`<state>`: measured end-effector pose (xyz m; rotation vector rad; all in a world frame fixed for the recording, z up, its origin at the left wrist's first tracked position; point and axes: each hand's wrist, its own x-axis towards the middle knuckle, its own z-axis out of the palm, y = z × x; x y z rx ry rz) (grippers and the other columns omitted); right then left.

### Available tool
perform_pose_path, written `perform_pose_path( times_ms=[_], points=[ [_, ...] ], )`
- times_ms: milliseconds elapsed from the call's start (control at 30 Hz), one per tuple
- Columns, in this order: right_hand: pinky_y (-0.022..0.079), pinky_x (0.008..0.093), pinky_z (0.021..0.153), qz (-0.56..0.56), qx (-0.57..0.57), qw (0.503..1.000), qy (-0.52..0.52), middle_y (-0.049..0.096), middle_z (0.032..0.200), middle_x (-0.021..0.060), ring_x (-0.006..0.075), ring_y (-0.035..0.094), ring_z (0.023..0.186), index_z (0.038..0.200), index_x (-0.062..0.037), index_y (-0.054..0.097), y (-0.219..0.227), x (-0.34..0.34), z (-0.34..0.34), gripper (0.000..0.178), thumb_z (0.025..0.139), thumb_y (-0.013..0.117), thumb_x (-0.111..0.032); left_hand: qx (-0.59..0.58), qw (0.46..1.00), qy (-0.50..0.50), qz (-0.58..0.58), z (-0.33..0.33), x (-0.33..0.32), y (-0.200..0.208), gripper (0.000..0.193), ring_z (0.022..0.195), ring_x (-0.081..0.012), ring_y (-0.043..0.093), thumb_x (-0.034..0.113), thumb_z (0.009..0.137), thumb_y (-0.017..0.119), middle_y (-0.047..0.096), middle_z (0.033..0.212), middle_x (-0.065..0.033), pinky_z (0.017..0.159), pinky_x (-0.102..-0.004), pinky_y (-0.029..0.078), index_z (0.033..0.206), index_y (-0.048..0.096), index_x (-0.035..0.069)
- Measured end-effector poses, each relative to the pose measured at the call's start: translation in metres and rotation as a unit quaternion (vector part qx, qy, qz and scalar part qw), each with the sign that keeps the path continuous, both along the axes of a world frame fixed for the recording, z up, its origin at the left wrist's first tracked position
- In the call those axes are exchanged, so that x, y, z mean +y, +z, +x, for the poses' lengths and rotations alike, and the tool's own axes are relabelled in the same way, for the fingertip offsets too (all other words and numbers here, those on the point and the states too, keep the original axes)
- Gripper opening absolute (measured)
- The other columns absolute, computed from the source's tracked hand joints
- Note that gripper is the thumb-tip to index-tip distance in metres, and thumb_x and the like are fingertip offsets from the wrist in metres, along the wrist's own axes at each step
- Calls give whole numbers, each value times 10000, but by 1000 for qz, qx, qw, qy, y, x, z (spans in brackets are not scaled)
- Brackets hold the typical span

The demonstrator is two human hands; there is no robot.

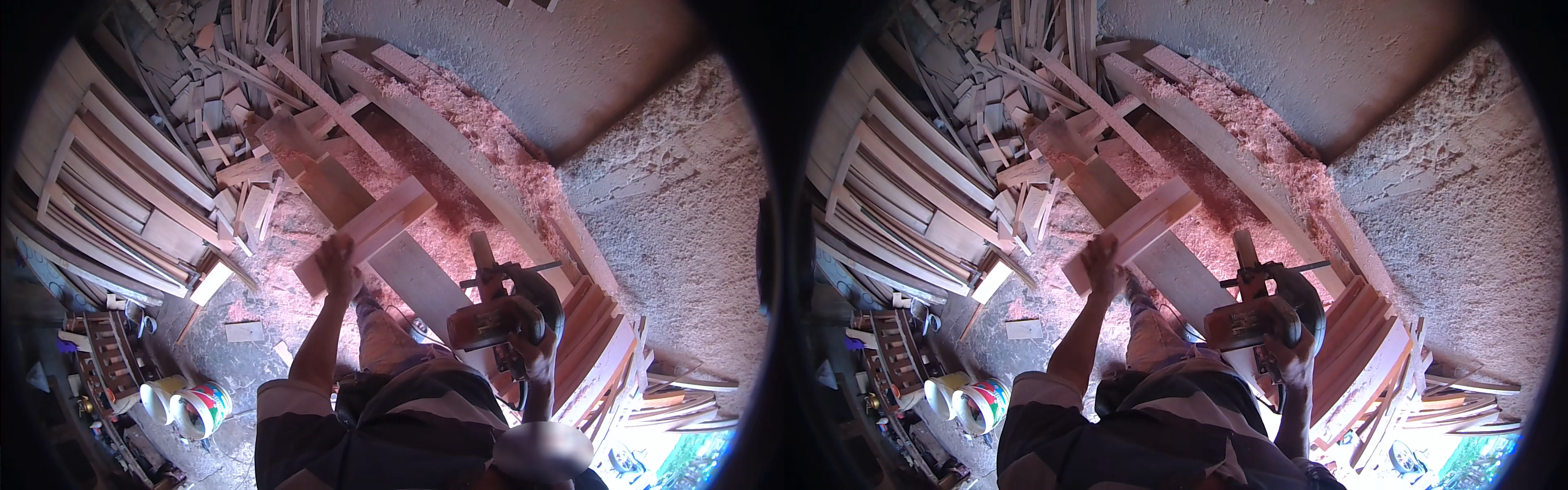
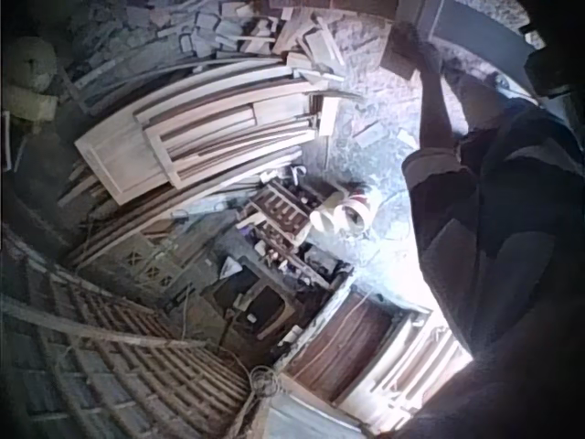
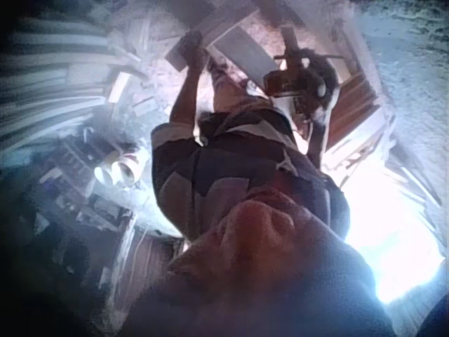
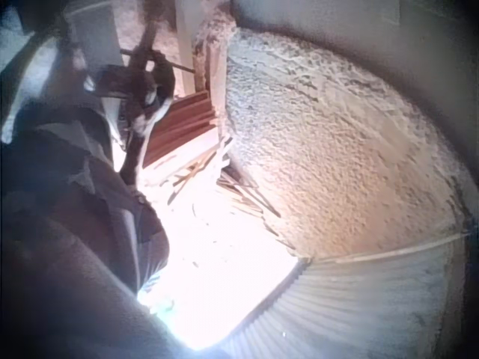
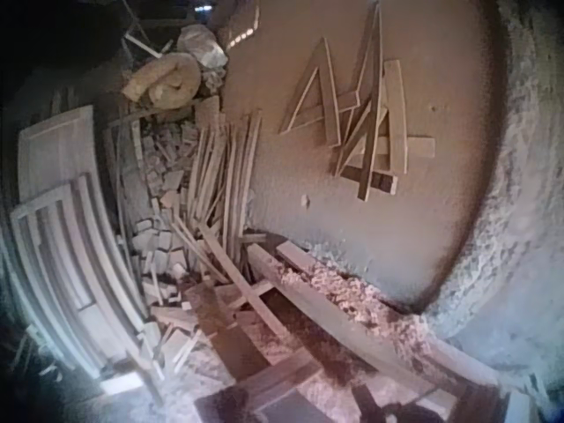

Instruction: The person uses a circular saw to cut a long wooden plank into shorter pieces. They repeatedly position the plank on a workbench, cut it, and then move the cut piece aside.

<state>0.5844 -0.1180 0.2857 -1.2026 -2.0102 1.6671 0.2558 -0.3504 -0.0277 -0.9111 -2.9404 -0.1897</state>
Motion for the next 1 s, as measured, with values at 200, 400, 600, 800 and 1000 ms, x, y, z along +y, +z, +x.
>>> perform_pose_path(
  times_ms=[200, 400, 600, 800, 1000],
  points=[
    [470, 269, 573, -13, -8, 1000, -19, 667, 797, 32, 101, 599, 614, 1187, 44, 676, -3, 3, 5, 407, 798, 701, -75, -299, 562, 495, 592, -23, 53, -20, 1006, 1373, -401, 454, 335, 863, 791, 368, 1549, -287, 1119, -507, 403, 1568, 188, -55],
    [486, 263, 587, 18, 13, 1000, -21, 663, 823, 28, 104, 601, 617, 1190, 39, 674, -10, 4, 6, 414, 792, 698, -74, -334, 529, 446, 640, -49, 74, 5, 766, 1144, -330, 618, 145, 803, 788, 534, 1369, -234, 954, -446, 541, 1407, 357, -44],
    [492, 255, 575, -22, 36, 999, -21, 658, 878, 22, 89, 578, 626, 1216, -5, 676, -15, 3, 2, 458, 760, 693, -48, -198, 791, 408, 410, -46, 83, 51, 803, 1083, -449, 620, 166, 741, 744, 555, 1308, -249, 933, -516, 544, 1429, 374, -20],
    [511, 257, 662, -27, 23, 999, 23, 676, 977, 49, 106, 620, 770, 1295, -31, 651, -14, 8, -7, 552, 744, 663, -24, -310, 702, 290, 572, -19, 98, 54, 888, 1380, -460, 433, 89, 759, 633, 415, 1464, -343, 1142, -468, 380, 1545, 239, -30],
    [461, 313, 1006, -32, 42, 998, 44, 671, 1210, 97, 180, 612, 1123, 1352, -16, 612, -13, 9, -18, 642, 710, 641, -20, -257, 755, 304, 521, 1, 131, 47, 874, 1346, -486, 468, 66, 780, 598, 449, 1453, -340, 1148, -455, 395, 1538, 193, -95]
  ],
)
